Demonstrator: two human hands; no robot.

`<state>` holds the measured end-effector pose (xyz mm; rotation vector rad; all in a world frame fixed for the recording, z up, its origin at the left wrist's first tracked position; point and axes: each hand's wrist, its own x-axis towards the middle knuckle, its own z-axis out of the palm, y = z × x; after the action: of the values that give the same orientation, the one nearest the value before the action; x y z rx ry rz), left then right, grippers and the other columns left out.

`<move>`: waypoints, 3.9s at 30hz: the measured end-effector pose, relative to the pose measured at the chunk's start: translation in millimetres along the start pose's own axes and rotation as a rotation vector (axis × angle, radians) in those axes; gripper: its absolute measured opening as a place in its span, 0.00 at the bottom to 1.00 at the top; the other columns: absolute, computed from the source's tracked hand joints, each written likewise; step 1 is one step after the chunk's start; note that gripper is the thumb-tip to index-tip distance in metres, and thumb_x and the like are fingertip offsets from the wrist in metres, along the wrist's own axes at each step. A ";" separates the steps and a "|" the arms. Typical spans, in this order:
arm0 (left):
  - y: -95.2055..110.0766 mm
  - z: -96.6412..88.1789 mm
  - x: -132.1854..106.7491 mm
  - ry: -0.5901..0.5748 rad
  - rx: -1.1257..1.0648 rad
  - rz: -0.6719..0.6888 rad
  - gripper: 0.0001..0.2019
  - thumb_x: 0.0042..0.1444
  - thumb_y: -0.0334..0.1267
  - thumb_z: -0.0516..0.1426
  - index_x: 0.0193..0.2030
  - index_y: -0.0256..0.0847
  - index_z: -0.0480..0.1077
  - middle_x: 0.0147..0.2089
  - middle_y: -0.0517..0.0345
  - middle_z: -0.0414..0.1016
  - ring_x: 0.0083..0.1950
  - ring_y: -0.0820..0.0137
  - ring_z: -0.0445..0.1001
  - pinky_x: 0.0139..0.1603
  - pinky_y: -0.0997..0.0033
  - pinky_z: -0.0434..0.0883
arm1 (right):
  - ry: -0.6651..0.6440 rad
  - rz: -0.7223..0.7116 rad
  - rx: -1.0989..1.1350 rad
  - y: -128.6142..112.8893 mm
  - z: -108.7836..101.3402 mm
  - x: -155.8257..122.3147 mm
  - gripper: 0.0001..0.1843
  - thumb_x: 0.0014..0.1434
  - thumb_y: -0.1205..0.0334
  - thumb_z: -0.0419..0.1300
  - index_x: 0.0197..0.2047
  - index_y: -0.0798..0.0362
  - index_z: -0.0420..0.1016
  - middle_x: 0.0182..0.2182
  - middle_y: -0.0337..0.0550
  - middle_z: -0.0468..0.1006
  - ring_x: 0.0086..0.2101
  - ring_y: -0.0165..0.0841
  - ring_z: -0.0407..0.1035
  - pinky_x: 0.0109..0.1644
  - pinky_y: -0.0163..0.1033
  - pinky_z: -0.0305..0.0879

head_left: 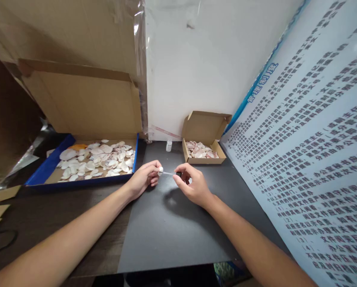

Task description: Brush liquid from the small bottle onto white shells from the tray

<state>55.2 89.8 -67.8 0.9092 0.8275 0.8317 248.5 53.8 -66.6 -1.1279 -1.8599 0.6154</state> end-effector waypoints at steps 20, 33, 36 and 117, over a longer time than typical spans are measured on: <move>-0.2 0.9 -0.6 -0.032 0.066 -0.010 0.07 0.48 0.35 0.55 0.28 0.39 0.58 0.20 0.69 0.49 0.19 0.82 0.52 0.22 0.80 0.51 | 0.072 0.121 0.085 4.2 0.7 1.8 0.14 0.58 0.57 0.60 0.46 0.52 0.64 0.28 0.34 0.64 0.21 0.24 0.61 0.26 0.31 0.58; 1.4 3.2 -1.7 -0.027 0.075 -0.021 0.06 0.46 0.34 0.54 0.29 0.39 0.58 0.20 0.69 0.49 0.19 0.82 0.52 0.21 0.81 0.52 | 0.001 0.093 0.150 2.2 -0.9 1.0 0.09 0.60 0.57 0.59 0.40 0.52 0.65 0.24 0.33 0.63 0.22 0.25 0.59 0.26 0.32 0.56; 1.7 3.8 -2.2 -0.019 0.068 -0.022 0.05 0.46 0.33 0.54 0.29 0.39 0.58 0.20 0.69 0.49 0.19 0.82 0.52 0.21 0.81 0.51 | -0.007 0.106 0.113 2.0 -0.9 1.2 0.09 0.59 0.57 0.60 0.39 0.52 0.65 0.24 0.33 0.64 0.21 0.25 0.59 0.26 0.31 0.56; -1.6 -3.3 -3.4 -0.133 -0.057 0.004 0.08 0.51 0.36 0.58 0.34 0.39 0.61 0.24 0.66 0.57 0.21 0.82 0.55 0.23 0.80 0.52 | -0.152 0.171 0.247 16.3 3.5 -0.2 0.10 0.66 0.54 0.52 0.45 0.51 0.63 0.31 0.36 0.68 0.22 0.24 0.61 0.27 0.31 0.60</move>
<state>51.3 87.3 -69.7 0.9056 0.6830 0.7858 253.0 61.4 -80.7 -1.1066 -1.7646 1.0245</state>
